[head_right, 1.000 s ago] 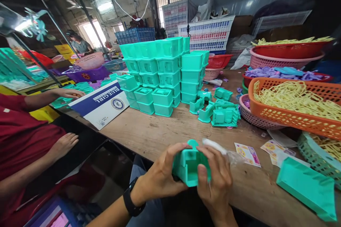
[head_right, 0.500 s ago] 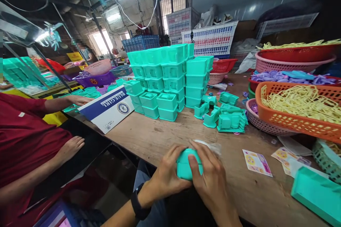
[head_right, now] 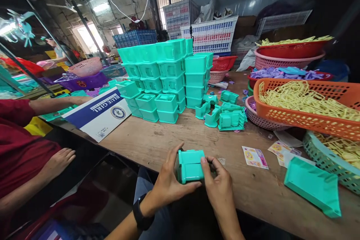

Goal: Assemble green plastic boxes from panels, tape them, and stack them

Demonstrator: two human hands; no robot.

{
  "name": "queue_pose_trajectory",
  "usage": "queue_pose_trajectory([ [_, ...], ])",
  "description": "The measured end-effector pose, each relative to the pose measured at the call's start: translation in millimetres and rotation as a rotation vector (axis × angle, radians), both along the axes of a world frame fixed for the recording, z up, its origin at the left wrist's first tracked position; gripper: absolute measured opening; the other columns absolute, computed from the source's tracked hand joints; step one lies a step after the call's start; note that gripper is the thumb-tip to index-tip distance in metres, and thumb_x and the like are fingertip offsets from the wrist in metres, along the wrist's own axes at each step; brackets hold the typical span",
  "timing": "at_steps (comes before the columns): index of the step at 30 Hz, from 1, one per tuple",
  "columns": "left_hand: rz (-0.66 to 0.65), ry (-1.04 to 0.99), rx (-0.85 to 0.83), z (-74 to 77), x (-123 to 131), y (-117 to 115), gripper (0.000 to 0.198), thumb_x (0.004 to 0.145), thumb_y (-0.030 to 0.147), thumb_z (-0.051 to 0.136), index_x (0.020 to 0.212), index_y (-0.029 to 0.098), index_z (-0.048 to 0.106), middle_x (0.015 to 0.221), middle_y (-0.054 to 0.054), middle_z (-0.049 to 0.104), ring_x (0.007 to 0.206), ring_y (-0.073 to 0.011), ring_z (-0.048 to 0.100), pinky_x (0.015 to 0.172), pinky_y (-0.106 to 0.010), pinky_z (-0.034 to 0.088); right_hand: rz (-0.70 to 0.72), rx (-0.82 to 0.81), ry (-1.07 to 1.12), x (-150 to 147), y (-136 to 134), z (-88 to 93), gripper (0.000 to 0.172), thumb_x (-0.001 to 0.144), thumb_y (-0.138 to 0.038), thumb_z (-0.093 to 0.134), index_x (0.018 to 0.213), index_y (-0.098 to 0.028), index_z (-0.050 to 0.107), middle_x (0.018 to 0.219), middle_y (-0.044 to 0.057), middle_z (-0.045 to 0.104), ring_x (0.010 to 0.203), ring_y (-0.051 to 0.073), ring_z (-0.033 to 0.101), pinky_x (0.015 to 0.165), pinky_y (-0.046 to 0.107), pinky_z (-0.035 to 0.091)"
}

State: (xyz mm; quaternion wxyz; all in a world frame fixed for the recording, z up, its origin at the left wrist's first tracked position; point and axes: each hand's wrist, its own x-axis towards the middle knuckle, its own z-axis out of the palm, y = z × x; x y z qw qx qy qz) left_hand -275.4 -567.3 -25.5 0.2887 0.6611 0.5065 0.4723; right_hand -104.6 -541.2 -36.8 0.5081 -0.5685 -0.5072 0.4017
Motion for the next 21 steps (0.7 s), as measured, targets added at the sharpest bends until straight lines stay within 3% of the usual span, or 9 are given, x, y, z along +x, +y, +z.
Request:
queue_pose_trajectory([
  [4, -0.179, -0.070, -0.027, 13.2, -11.8, 6.8, 0.074, 0.085, 0.072, 0.070, 0.135, 0.017, 0.066, 0.121, -0.013, 0.063, 0.114, -0.0300, 0.063, 0.105, -0.048, 0.052, 0.083, 0.007, 0.063, 1.4, 2.3, 1.6, 0.066, 0.077, -0.084, 0.065, 0.086, -0.020, 0.076, 0.076, 0.005, 0.074, 0.070, 0.024, 0.065, 0.060, 0.031, 0.054],
  [7, -0.229, -0.080, -0.042, 21.7, -13.6, 15.8, 0.068, 0.090, 0.069, 0.064, 0.133, 0.016, 0.068, 0.126, -0.015, 0.065, 0.118, -0.0305, 0.063, 0.106, -0.045, 0.051, 0.195, -0.045, 0.116, -4.0, 3.2, 3.0, 0.065, 0.077, -0.083, 0.065, 0.089, -0.020, 0.076, 0.080, 0.007, 0.075, 0.073, 0.026, 0.067, 0.064, 0.034, 0.057],
  [9, -0.261, -0.089, -0.118, 23.7, -11.4, 20.4, 0.064, 0.093, 0.066, 0.062, 0.134, 0.016, 0.067, 0.132, -0.015, 0.068, 0.125, -0.0315, 0.062, 0.106, -0.044, 0.051, 0.180, -0.035, 0.114, -7.9, 0.8, 2.0, 0.066, 0.082, -0.082, 0.060, 0.099, -0.020, 0.075, 0.093, 0.010, 0.077, 0.084, 0.029, 0.071, 0.076, 0.040, 0.061],
  [13, -0.161, -0.105, -0.170, 20.8, -7.0, 21.7, 0.055, 0.102, 0.058, 0.045, 0.131, 0.016, 0.066, 0.132, -0.012, 0.071, 0.123, -0.0285, 0.063, 0.108, -0.042, 0.049, 0.077, 0.158, -0.109, -10.2, -12.2, -3.6, 0.069, 0.085, -0.076, 0.062, 0.128, -0.022, 0.066, 0.131, 0.014, 0.072, 0.122, 0.035, 0.066, 0.106, 0.051, 0.054],
  [17, -0.083, -0.148, -0.167, 16.7, -5.1, 19.3, 0.050, 0.105, 0.053, 0.038, 0.123, 0.018, 0.068, 0.125, -0.010, 0.073, 0.119, -0.0260, 0.064, 0.108, -0.039, 0.047, 0.128, 0.348, -0.415, -9.1, -23.5, -9.4, 0.078, 0.084, -0.066, 0.072, 0.145, -0.021, 0.054, 0.140, 0.015, 0.065, 0.126, 0.033, 0.065, 0.099, 0.047, 0.060],
  [21, -0.030, -0.175, -0.170, 13.7, -2.3, 20.1, 0.047, 0.103, 0.053, 0.040, 0.110, 0.018, 0.070, 0.115, -0.009, 0.075, 0.113, -0.0258, 0.066, 0.102, -0.036, 0.048, 0.103, 0.448, -0.498, -7.4, -22.6, -13.0, 0.070, 0.090, -0.059, 0.069, 0.145, -0.019, 0.052, 0.136, 0.016, 0.067, 0.121, 0.032, 0.068, 0.095, 0.045, 0.062],
])
